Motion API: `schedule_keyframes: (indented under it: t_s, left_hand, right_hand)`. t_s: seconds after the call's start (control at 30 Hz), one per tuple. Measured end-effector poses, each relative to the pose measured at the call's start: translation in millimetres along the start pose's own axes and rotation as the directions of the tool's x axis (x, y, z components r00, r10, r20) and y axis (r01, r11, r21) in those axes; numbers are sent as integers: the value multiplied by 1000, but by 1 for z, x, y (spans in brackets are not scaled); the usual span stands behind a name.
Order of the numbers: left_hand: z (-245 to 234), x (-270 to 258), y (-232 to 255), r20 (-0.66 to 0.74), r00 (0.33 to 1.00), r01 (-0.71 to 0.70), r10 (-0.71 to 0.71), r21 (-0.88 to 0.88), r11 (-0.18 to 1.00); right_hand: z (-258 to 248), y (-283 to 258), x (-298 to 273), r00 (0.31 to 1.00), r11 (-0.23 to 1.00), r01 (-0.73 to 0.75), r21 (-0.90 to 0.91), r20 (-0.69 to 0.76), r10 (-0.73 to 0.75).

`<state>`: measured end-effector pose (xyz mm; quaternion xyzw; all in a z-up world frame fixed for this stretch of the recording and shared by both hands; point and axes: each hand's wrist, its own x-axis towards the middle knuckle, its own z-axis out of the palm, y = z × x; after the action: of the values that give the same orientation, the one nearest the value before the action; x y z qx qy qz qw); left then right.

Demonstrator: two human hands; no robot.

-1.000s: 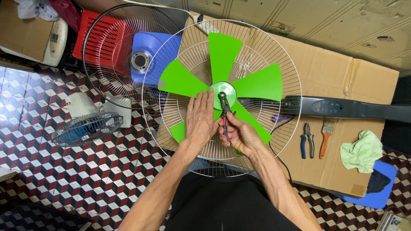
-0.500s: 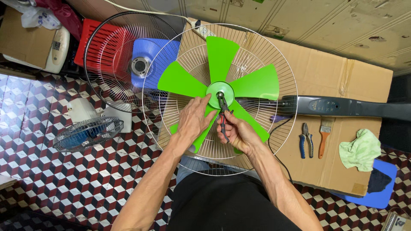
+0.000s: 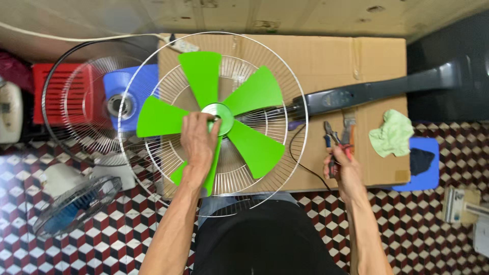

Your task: The person disassembles a standing fan by removing the front grille, the green fan blades, and the rear grille. They use pliers to loosen the central nut holding the blades and place the removed parts on a blue stool and a cardboard box.

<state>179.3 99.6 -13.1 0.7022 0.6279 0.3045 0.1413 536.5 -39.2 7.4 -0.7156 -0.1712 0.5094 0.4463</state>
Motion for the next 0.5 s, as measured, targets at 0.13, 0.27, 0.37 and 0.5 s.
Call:
schedule_keyframes:
  t_s: [0.13, 0.27, 0.37, 0.5]
  left_hand:
    - [4, -2, -2, -25, 1000, 10, -10, 14, 1000]
    - [5, -4, 0, -38, 999, 9, -10, -6, 1000]
    - [8, -5, 0, -55, 998, 13, -16, -53, 999]
    - [16, -7, -6, -63, 997, 35, -41, -98, 995]
  right_hand:
    - [-13, 80, 69, 968, 805, -245, -541, -177, 176]
    - [-24, 140, 127, 976, 521, 8, -854, -106, -189]
    - [-30, 146, 148, 960, 394, 17, -919, -95, -263]
    - [-15, 93, 109, 894, 566, 159, -809, -125, -430]
